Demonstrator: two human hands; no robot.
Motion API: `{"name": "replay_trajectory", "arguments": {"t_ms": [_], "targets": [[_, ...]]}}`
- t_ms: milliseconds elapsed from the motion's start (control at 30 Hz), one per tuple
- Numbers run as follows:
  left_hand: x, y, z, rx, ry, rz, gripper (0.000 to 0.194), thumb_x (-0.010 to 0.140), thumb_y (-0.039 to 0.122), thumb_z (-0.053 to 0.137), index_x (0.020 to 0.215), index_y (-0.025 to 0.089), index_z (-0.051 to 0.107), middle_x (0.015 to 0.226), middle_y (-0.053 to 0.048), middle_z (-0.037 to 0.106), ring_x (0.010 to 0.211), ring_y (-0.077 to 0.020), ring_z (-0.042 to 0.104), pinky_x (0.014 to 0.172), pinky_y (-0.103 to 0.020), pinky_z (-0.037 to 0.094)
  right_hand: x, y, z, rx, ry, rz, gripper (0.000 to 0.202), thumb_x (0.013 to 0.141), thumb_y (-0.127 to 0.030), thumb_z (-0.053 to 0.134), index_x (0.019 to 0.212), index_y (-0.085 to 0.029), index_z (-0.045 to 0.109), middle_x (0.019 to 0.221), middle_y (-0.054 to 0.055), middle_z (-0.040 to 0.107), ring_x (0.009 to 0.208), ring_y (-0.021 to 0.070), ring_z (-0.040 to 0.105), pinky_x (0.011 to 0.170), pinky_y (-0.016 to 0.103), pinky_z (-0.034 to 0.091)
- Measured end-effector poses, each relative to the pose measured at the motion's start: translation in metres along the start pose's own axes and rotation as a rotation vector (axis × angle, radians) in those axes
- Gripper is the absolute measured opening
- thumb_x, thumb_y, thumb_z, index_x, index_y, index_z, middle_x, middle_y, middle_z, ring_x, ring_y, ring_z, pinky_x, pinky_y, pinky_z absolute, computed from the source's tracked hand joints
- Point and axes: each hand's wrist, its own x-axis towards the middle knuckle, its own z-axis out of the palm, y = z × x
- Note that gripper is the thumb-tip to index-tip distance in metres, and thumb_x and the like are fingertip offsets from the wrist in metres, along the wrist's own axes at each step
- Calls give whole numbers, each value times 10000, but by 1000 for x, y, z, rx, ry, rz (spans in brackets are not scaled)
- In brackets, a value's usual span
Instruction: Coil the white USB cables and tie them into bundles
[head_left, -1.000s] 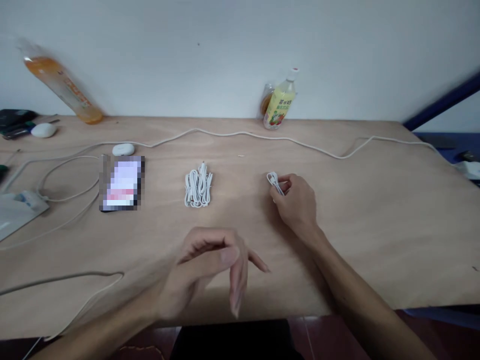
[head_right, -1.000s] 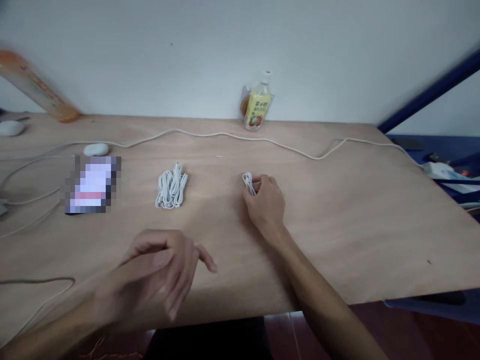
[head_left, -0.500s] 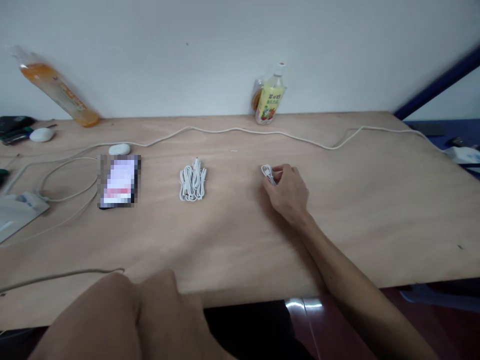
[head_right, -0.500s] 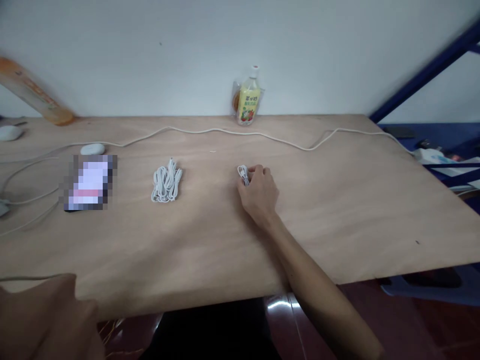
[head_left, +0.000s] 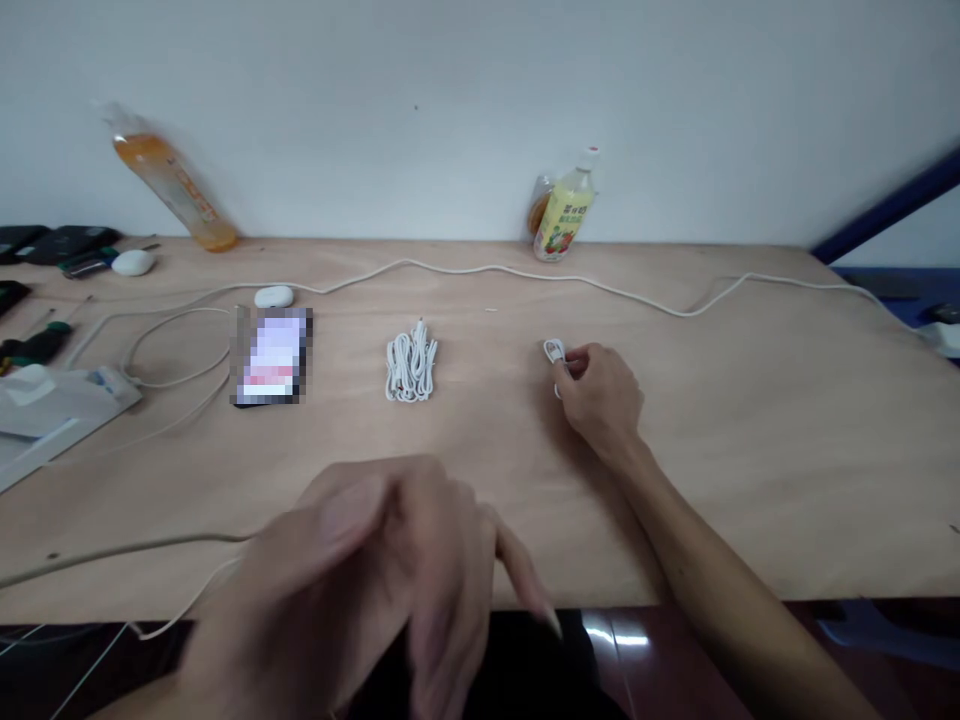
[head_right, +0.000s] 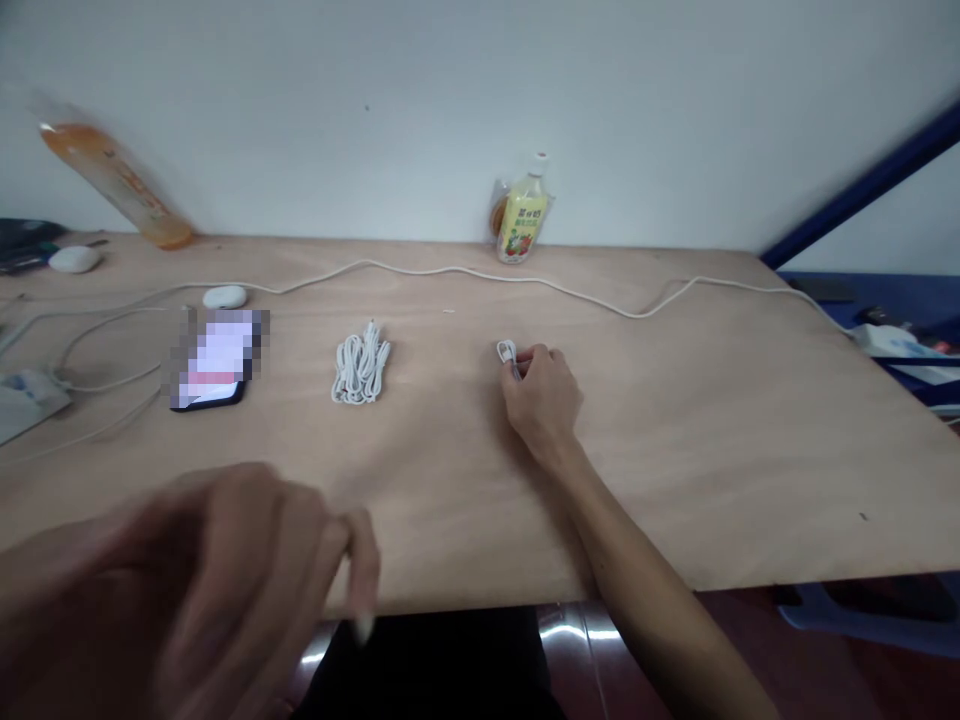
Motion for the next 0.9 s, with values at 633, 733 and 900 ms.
{"name": "replay_trajectory", "arguments": {"t_ms": [633,733,900], "targets": [[76,-67,-22,106,-67,5,479,1084,432,582,667,204,644,600,-11,625,654,-176,622,667,-312,485,-13,6,20,179,30,-326,108,893,-348,700,923,-250,666,966,72,747,730,233,648,709,379,494],[74,-67,-21,136,-55,-10,469,1077,427,577,668,205,634,609,-7,619,649,-167,611,643,-304,452,-10,12,22,215,71,-382,72,870,-286,690,925,-251,660,950,69,730,748,234,640,757,401,536],[76,-68,-21,157,-42,-21,473,1074,429,572,662,206,632,600,-3,612,628,-159,591,622,-306,426,4,27,24,176,254,-363,97,842,-199,633,919,-257,624,1014,108,694,863,276,648,837,470,559]]}}
